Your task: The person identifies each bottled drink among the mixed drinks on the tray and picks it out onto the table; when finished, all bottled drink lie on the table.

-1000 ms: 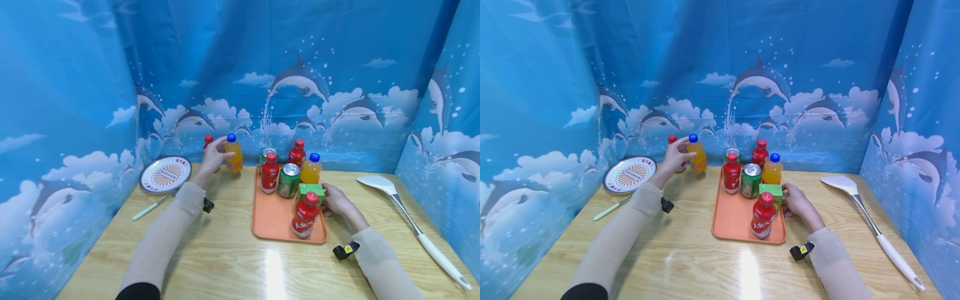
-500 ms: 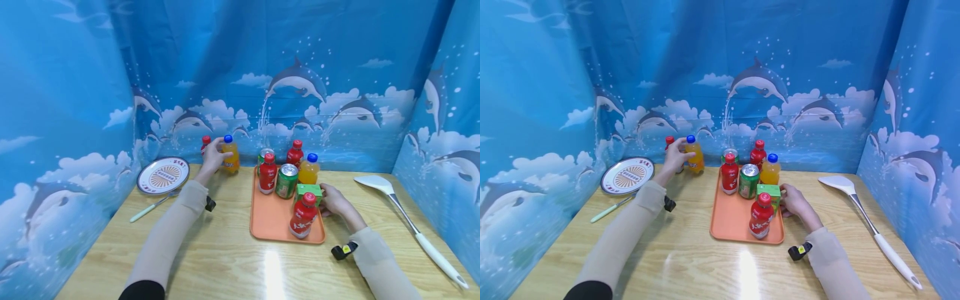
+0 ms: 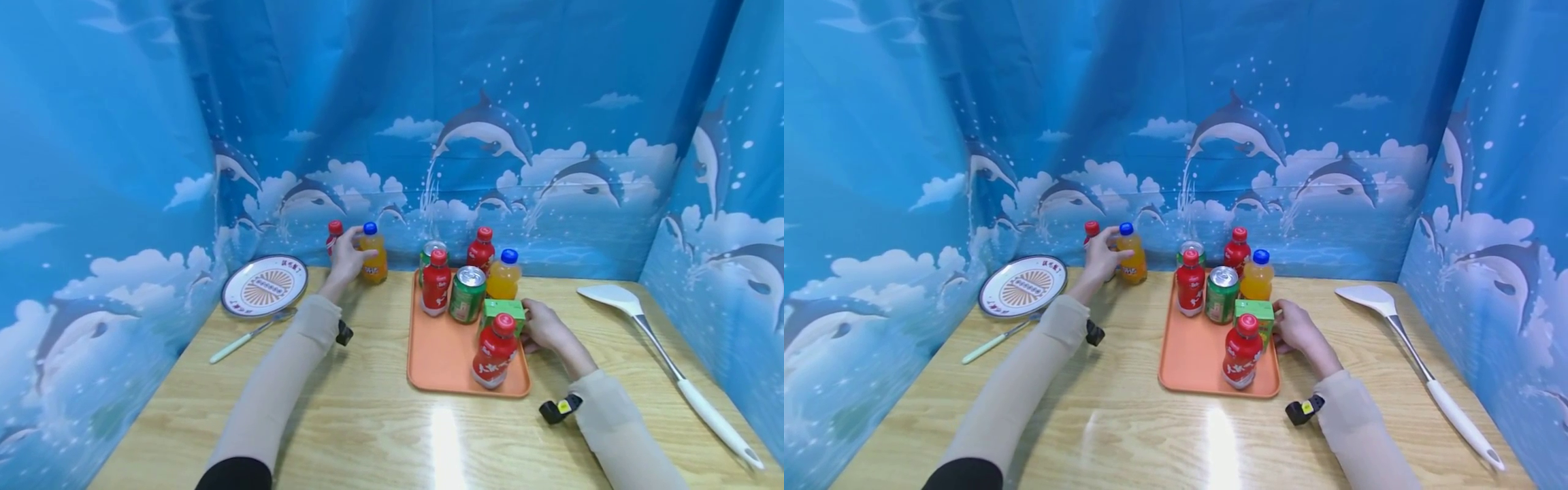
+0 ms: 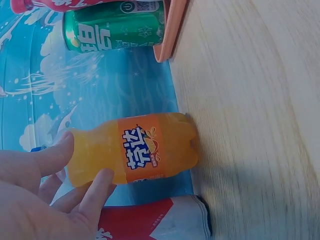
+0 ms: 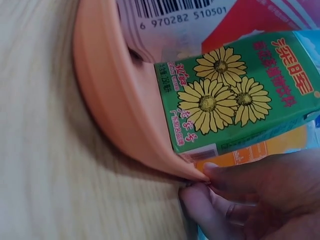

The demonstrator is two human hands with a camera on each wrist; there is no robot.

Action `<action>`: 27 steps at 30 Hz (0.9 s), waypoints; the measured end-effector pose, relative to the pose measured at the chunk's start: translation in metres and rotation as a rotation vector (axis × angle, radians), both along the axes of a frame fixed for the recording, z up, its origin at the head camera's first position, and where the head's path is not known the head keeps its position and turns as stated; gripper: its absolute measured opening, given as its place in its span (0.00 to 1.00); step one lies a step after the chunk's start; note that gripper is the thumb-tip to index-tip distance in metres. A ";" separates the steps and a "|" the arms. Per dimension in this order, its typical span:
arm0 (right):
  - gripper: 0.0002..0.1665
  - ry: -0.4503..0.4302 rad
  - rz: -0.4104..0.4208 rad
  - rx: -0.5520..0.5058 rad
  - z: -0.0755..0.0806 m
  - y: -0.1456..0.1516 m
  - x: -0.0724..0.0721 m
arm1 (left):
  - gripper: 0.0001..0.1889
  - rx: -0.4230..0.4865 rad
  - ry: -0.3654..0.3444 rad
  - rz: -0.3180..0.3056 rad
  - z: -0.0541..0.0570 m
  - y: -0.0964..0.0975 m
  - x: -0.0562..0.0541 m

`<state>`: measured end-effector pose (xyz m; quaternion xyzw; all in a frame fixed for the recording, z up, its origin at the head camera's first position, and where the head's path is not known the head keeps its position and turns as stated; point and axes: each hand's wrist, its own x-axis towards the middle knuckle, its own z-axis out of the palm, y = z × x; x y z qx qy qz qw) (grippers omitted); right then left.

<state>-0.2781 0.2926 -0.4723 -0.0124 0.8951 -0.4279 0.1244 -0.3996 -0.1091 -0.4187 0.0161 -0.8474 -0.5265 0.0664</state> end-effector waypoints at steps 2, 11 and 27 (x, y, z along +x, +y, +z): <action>0.25 0.010 -0.010 0.003 0.001 -0.001 0.000 | 0.32 0.001 -0.014 0.000 0.002 0.000 0.000; 0.25 0.033 -0.042 0.008 0.002 -0.004 0.000 | 0.34 -0.013 -0.065 -0.016 0.009 0.000 0.000; 0.24 -0.003 -0.002 0.023 0.001 -0.002 -0.001 | 0.29 0.017 0.250 -0.153 0.045 0.003 0.024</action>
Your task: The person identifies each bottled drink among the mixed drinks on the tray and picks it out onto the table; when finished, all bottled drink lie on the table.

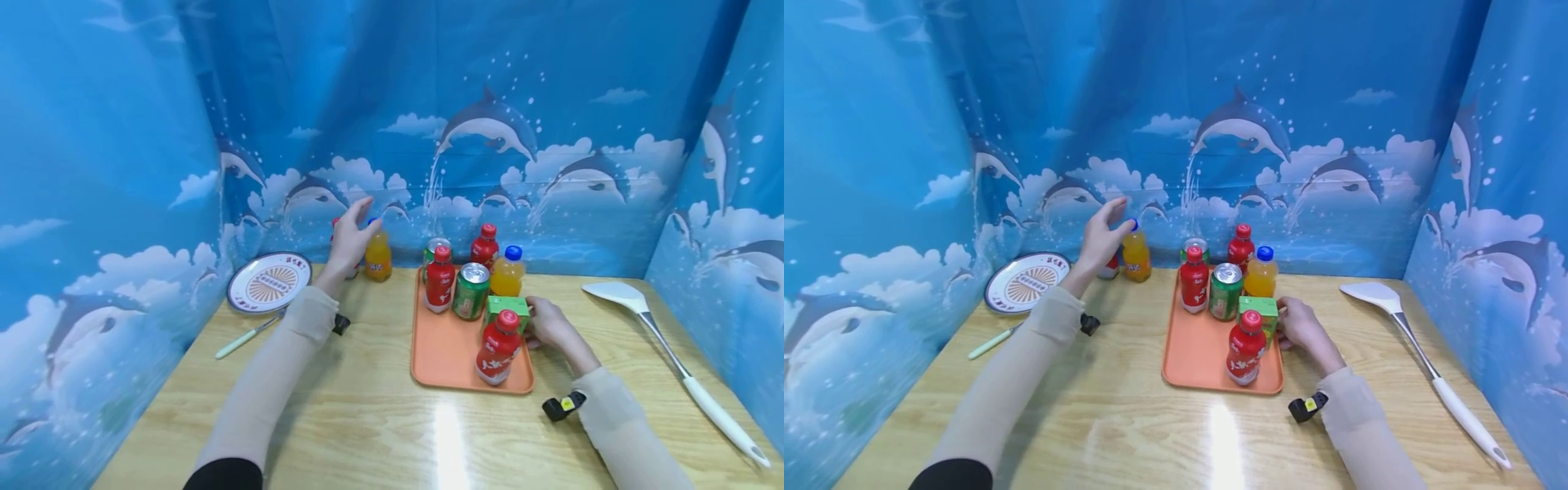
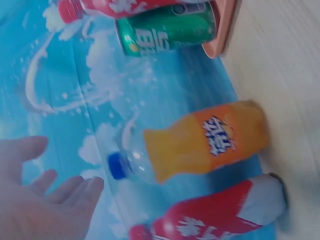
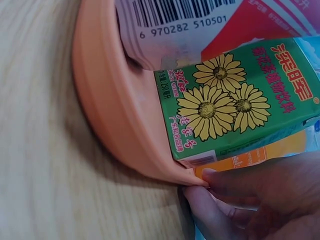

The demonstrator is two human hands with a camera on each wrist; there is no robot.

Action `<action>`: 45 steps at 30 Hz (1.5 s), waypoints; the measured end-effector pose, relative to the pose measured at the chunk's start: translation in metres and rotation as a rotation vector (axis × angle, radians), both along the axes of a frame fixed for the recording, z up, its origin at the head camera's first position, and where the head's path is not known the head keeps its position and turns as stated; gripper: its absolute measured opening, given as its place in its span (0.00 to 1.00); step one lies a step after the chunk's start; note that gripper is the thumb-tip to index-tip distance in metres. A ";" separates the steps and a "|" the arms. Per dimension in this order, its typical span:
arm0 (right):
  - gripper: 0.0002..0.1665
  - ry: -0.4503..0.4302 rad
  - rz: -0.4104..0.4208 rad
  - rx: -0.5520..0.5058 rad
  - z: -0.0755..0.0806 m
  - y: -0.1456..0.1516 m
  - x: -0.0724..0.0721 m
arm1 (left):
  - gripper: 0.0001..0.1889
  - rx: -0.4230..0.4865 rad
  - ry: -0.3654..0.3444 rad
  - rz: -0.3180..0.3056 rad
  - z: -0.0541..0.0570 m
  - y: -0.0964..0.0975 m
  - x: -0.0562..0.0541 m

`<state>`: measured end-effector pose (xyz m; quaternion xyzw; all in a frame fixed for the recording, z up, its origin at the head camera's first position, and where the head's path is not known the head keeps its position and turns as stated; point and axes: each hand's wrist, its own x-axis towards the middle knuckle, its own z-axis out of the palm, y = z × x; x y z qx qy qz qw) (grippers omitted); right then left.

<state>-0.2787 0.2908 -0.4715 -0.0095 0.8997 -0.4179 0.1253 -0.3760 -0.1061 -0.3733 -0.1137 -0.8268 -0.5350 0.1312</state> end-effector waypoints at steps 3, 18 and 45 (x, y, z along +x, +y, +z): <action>0.24 -0.001 -0.004 -0.014 0.002 0.002 0.000 | 0.30 -0.035 0.068 -0.088 0.005 0.012 0.008; 0.24 -0.023 -0.008 -0.036 -0.001 0.003 -0.002 | 0.42 -0.312 0.020 -0.288 -0.031 0.060 0.037; 0.24 -0.035 -0.004 -0.019 0.000 0.003 -0.003 | 0.44 -0.484 0.068 -0.148 -0.075 0.088 0.041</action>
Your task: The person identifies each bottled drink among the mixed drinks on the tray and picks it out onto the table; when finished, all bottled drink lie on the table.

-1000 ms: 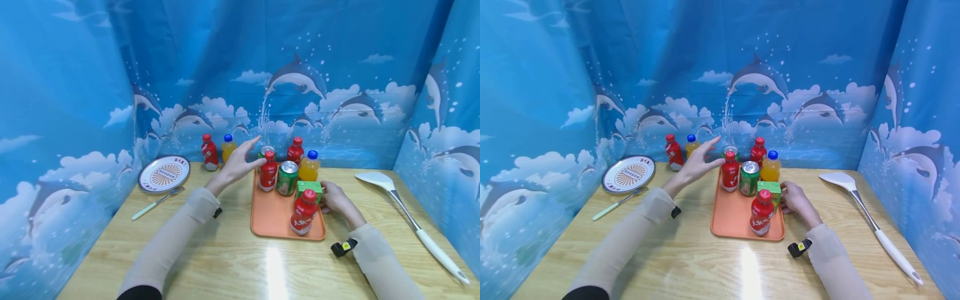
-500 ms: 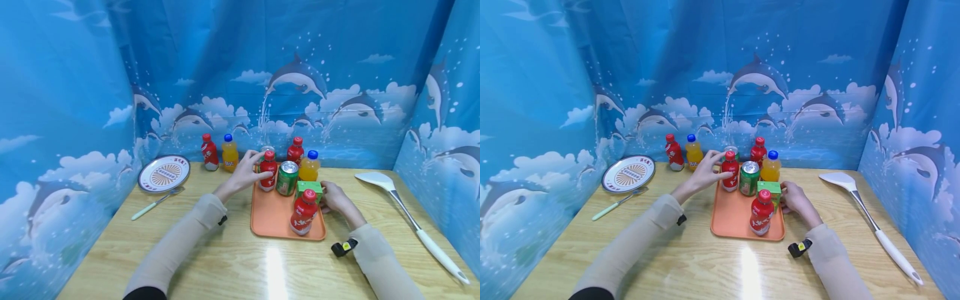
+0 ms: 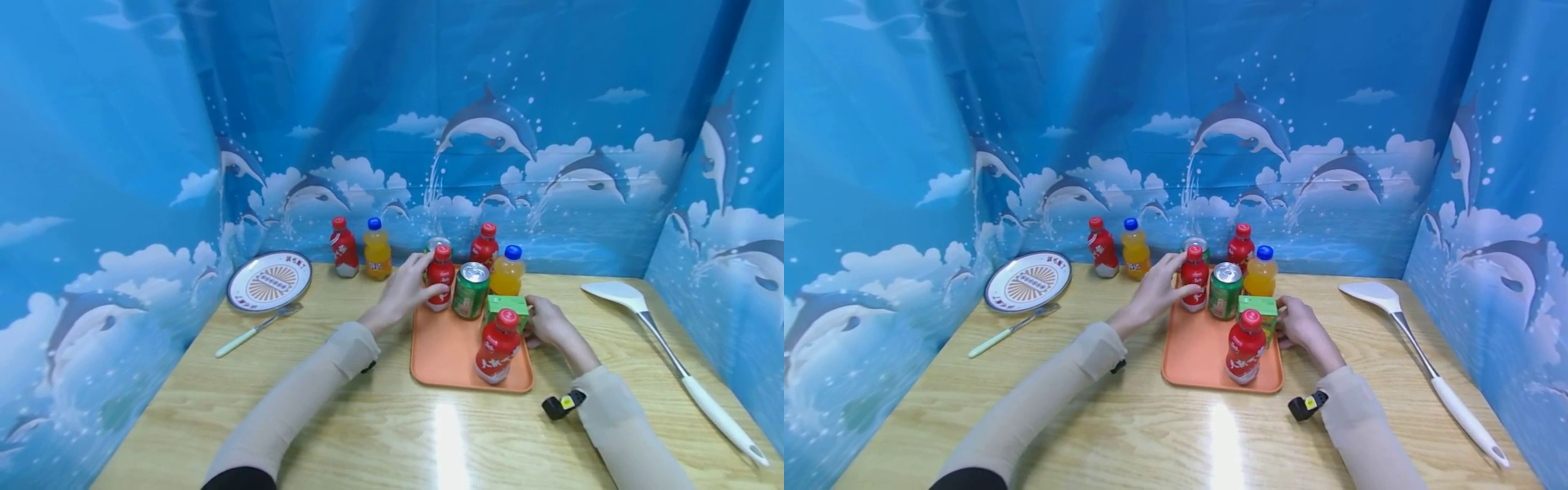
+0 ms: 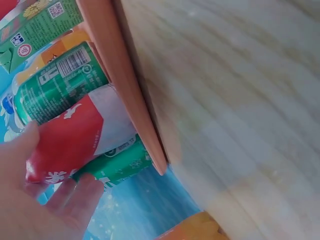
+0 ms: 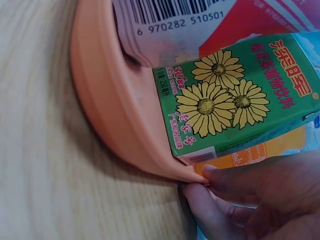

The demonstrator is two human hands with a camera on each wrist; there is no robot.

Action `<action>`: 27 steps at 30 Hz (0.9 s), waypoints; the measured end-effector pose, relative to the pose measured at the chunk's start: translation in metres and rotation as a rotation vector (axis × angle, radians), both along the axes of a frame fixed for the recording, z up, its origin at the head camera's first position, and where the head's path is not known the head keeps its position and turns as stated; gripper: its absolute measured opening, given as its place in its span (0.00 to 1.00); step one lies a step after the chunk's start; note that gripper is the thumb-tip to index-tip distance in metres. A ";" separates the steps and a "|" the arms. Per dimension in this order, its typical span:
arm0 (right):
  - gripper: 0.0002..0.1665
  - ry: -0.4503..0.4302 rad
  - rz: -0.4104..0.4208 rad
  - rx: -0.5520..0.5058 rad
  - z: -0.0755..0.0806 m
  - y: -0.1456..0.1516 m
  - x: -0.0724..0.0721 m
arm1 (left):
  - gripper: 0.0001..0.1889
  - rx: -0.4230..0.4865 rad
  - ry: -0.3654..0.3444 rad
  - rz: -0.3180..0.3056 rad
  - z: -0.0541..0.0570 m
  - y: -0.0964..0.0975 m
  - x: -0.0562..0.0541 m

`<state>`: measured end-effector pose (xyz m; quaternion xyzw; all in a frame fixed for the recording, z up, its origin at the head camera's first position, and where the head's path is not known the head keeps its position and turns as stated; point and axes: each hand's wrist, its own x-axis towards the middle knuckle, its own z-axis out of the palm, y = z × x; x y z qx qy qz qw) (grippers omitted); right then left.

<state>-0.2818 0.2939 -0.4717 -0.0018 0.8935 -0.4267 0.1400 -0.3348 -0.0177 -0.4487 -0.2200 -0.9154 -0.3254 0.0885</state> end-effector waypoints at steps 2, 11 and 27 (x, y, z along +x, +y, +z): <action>0.24 -0.005 0.002 0.006 0.001 0.001 0.000 | 0.42 0.008 0.005 0.007 0.002 0.002 0.001; 0.25 -0.031 0.003 -0.001 0.002 0.002 0.000 | 0.39 0.092 -0.046 -0.014 0.010 0.001 0.003; 0.24 -0.025 0.003 0.006 0.003 -0.001 0.001 | 0.35 0.310 -0.114 -0.082 0.017 -0.007 0.006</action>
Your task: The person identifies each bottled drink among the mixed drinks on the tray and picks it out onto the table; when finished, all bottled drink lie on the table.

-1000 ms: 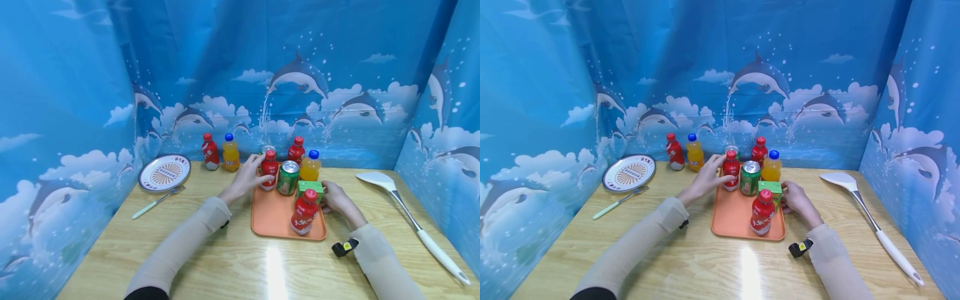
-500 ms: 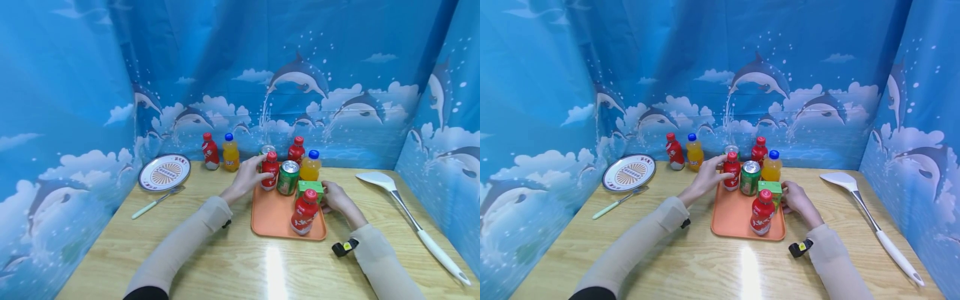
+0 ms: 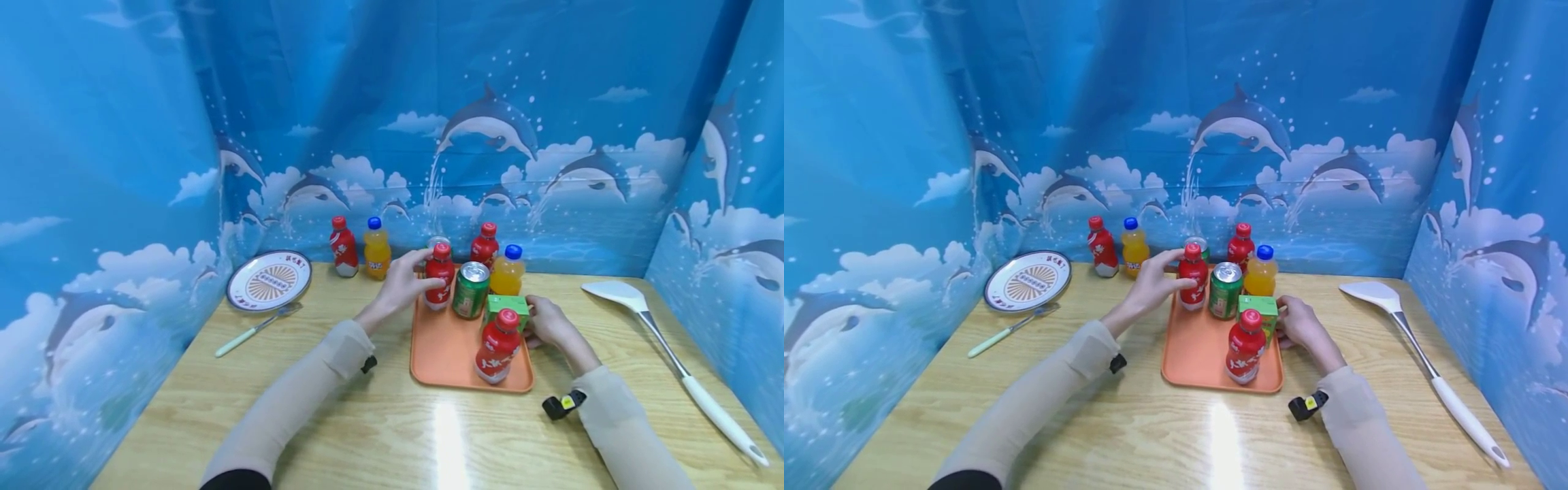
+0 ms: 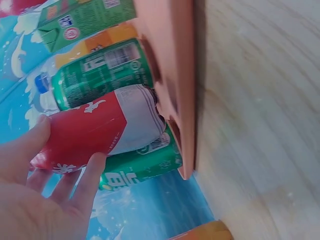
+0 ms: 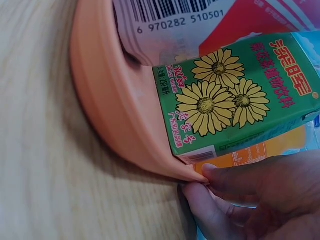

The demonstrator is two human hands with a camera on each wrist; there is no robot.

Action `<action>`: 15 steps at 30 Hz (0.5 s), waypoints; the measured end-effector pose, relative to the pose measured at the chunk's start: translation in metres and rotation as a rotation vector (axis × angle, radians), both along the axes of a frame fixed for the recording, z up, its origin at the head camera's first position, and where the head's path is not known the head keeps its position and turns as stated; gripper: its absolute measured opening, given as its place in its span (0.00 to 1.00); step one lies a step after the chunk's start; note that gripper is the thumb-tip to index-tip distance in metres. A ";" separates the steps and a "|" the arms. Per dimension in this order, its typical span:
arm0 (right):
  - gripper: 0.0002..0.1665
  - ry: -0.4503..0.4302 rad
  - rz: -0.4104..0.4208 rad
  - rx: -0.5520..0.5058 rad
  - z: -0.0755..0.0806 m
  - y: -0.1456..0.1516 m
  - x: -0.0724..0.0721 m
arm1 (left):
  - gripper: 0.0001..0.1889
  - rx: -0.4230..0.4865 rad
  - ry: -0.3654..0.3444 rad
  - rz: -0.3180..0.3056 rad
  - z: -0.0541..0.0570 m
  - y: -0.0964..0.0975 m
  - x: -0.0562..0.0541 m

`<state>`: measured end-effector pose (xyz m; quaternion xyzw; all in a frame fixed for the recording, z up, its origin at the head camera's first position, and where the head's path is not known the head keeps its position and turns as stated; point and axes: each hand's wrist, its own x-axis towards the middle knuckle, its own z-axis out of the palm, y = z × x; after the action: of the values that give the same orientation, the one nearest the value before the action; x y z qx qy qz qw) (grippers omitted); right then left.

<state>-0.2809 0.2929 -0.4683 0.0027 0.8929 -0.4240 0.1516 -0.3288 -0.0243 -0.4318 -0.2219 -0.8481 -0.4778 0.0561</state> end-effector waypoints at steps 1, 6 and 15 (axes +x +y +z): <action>0.24 0.000 0.001 0.003 0.000 0.000 0.000 | 0.35 0.005 -0.008 -0.002 0.002 0.000 0.000; 0.24 0.000 0.000 0.004 0.000 0.000 0.000 | 0.35 0.029 -0.083 -0.006 0.011 -0.004 0.002; 0.23 0.017 -0.003 -0.010 -0.001 0.000 0.001 | 0.34 0.164 -0.320 -0.073 0.026 -0.011 0.001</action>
<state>-0.2796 0.2924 -0.4695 -0.0003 0.8920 -0.4287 0.1435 -0.3281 -0.0352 -0.4061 -0.1683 -0.7958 -0.5764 -0.0787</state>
